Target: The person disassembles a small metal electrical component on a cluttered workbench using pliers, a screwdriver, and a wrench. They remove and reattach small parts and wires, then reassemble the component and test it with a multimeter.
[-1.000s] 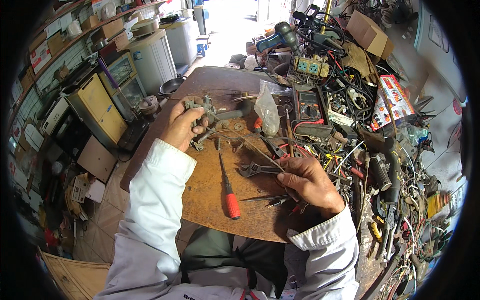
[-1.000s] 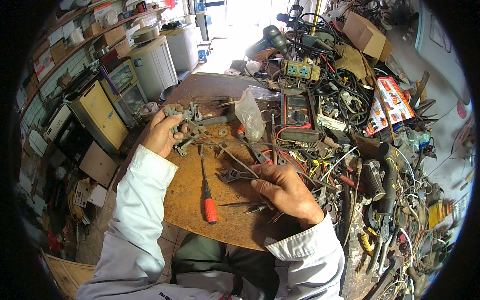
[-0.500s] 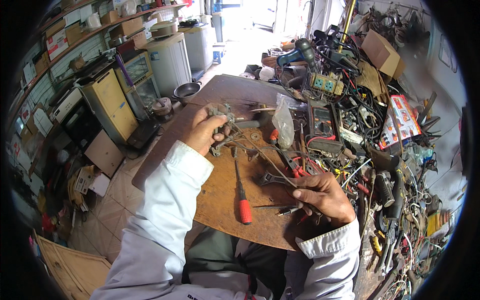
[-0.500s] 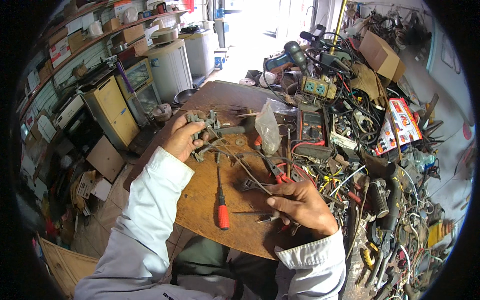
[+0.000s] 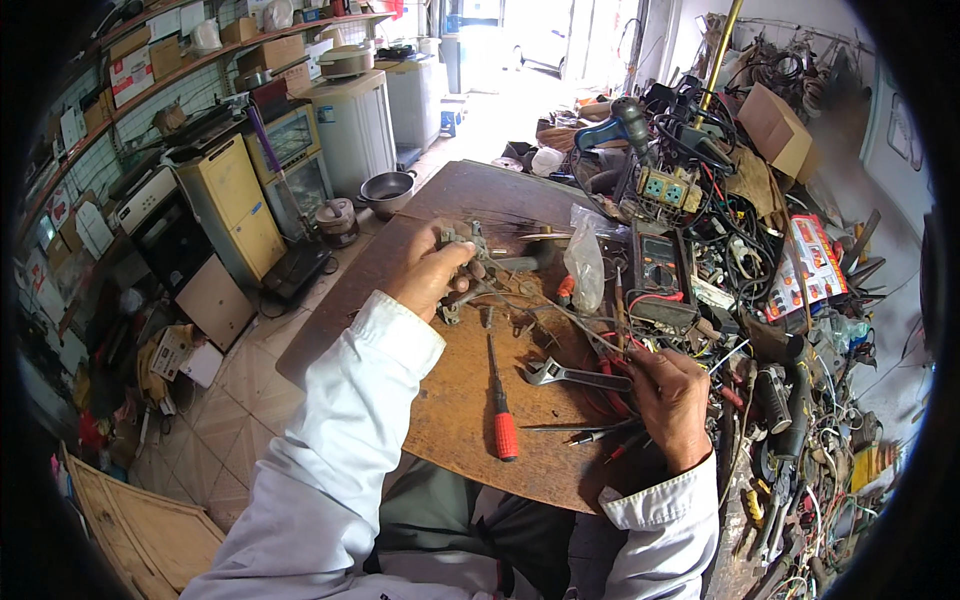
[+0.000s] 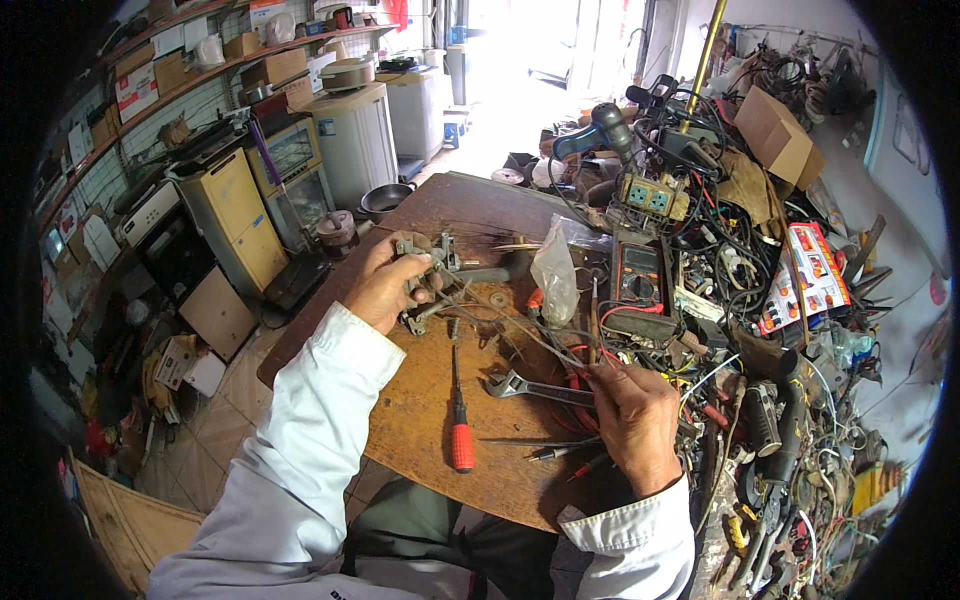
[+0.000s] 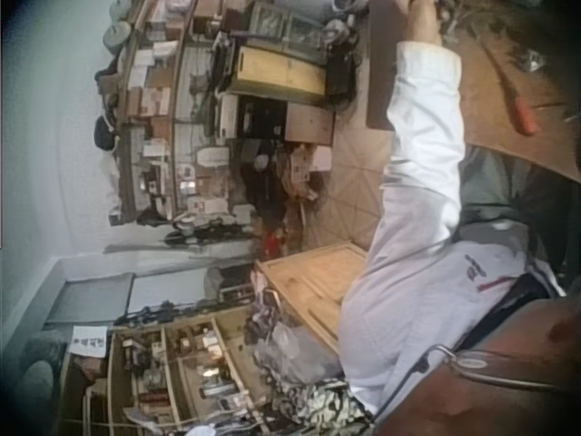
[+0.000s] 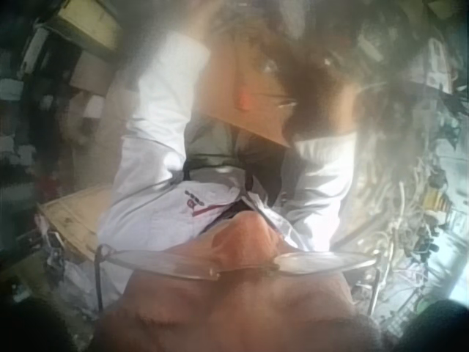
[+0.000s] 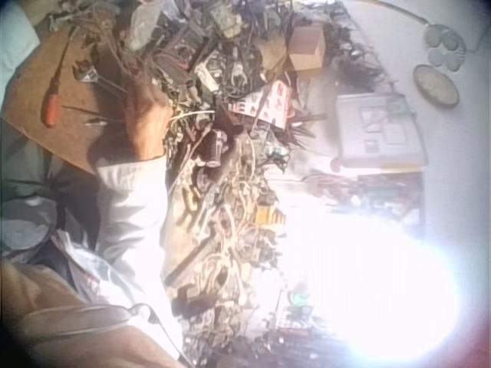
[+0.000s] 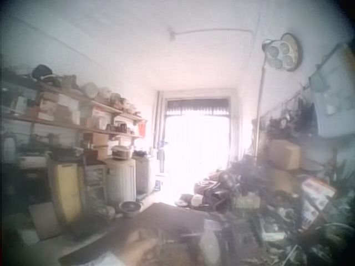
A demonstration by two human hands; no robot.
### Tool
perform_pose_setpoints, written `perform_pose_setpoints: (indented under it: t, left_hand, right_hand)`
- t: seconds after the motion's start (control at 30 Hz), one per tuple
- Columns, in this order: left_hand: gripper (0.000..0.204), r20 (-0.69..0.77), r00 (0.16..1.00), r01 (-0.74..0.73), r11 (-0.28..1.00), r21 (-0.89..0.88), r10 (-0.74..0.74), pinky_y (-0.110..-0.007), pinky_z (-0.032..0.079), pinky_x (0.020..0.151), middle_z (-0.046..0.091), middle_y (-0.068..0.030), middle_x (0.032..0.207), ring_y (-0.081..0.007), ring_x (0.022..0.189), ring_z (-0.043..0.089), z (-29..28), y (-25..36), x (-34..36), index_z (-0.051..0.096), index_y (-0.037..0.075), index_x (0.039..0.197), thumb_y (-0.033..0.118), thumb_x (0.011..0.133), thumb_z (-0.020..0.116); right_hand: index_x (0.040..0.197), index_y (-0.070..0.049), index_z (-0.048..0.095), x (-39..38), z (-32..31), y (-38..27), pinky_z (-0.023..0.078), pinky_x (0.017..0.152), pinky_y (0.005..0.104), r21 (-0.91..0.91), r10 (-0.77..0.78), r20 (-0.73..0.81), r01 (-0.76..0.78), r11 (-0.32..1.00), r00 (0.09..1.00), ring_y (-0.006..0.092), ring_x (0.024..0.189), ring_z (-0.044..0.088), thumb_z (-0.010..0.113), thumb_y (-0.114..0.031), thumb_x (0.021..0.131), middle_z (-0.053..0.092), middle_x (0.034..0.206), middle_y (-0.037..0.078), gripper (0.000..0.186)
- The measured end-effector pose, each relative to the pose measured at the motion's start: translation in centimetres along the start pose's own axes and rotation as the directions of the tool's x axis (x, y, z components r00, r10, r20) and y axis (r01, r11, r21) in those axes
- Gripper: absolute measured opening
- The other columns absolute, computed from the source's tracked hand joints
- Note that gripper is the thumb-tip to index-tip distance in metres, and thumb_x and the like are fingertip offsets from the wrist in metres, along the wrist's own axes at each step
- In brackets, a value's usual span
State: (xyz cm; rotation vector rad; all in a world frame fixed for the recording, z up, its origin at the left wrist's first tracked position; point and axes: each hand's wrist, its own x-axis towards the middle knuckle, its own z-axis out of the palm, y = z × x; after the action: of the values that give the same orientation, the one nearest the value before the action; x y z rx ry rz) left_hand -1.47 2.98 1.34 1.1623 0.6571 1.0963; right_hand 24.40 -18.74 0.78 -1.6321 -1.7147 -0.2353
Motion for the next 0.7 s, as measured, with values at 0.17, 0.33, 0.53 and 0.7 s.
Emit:
perform_pose_setpoints:
  t: [0.17, 0.33, 0.53, 0.7]
  left_hand:
    - [0.016, 0.035, 0.999, -0.036, 0.999, -0.002, 0.036, -0.027, 0.042, 0.057, 0.058, -0.0043, 0.095, -0.0167, 0.078, 0.064, 0.3, 0.2, -0.2, 0.054, 0.009, 0.109, 0.005, 0.094, 0.06]
    - [0.018, 0.086, 0.987, -0.13, 0.991, -0.04, 0.133, -0.025, 0.043, 0.056, 0.059, -0.005, 0.093, -0.0148, 0.078, 0.064, 0.1, -0.2, 0.0, 0.055, 0.008, 0.11, 0.003, 0.094, 0.059]
    - [0.02, 0.094, 0.976, -0.189, 0.978, -0.086, 0.197, -0.025, 0.044, 0.061, 0.061, -0.005, 0.096, -0.0141, 0.079, 0.062, -0.7, -0.3, 0.5, 0.057, 0.009, 0.112, 0.002, 0.093, 0.059]
    - [0.018, 0.015, 0.986, -0.164, 0.981, -0.103, 0.166, -0.029, 0.043, 0.063, 0.06, -0.0026, 0.097, -0.0154, 0.083, 0.063, 0.0, -0.5, 0.1, 0.057, 0.011, 0.109, 0.008, 0.093, 0.063]
  right_hand:
    - [0.099, -0.002, 0.073, 0.1, 0.2, 0.6, 0.053, 0.065, 0.0397, 0.025, 0.012, -0.003, -0.012, 1.0, 1.0, 0.0368, 0.071, 0.066, 0.073, -0.004, 0.083, 0.068, 0.079, 0.016, 0.016]
    - [0.099, 0.001, 0.072, -0.3, -0.8, 1.5, 0.053, 0.067, 0.0355, 0.244, 0.212, 0.238, -0.269, 0.932, 0.948, 0.0255, 0.073, 0.069, 0.073, -0.007, 0.086, 0.072, 0.082, 0.015, 0.014]
    - [0.105, 0.006, 0.068, 0.0, -1.9, 2.5, 0.05, 0.075, 0.0299, 0.429, 0.275, 0.349, -0.414, 0.803, 0.896, 0.0125, 0.081, 0.062, 0.074, -0.015, 0.088, 0.071, 0.088, 0.008, 0.028]
    - [0.107, 0.005, 0.067, -0.3, -1.3, 4.1, 0.05, 0.083, 0.0276, 0.78, 0.555, -0.253, -0.172, 0.602, 0.793, 0.0118, 0.088, 0.063, 0.061, -0.012, 0.098, 0.07, 0.096, 0.006, 0.02]
